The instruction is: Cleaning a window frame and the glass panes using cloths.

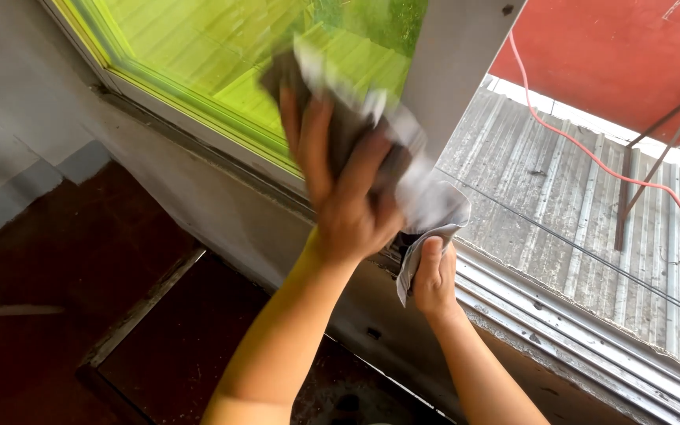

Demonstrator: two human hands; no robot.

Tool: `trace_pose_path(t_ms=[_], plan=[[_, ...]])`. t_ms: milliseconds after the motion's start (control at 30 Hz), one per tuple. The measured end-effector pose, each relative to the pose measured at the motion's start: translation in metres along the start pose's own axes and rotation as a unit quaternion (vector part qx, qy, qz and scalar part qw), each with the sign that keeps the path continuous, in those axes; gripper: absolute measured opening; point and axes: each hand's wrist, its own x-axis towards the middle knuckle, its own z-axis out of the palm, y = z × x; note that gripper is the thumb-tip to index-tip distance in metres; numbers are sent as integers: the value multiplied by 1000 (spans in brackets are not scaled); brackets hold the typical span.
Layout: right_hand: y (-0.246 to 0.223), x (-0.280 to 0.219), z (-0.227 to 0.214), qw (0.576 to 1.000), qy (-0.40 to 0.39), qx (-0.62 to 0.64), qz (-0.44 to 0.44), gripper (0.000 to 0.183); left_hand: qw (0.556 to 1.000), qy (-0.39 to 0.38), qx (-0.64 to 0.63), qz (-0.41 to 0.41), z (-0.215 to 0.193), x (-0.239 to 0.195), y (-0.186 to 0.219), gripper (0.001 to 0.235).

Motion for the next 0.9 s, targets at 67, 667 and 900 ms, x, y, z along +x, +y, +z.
trace_pose_path(t_ms=[67, 667, 900], plan=[[-15, 2, 1, 1000, -3, 19, -8, 58, 998, -16, 54, 9, 35, 30, -8, 44], [14, -10, -2, 997, 74, -9, -36, 67, 995, -84, 59, -3, -5, -110, -3, 42], [13, -11, -1, 1000, 14, -11, -15, 29, 989, -143, 16, -42, -47, -138, 5, 30]])
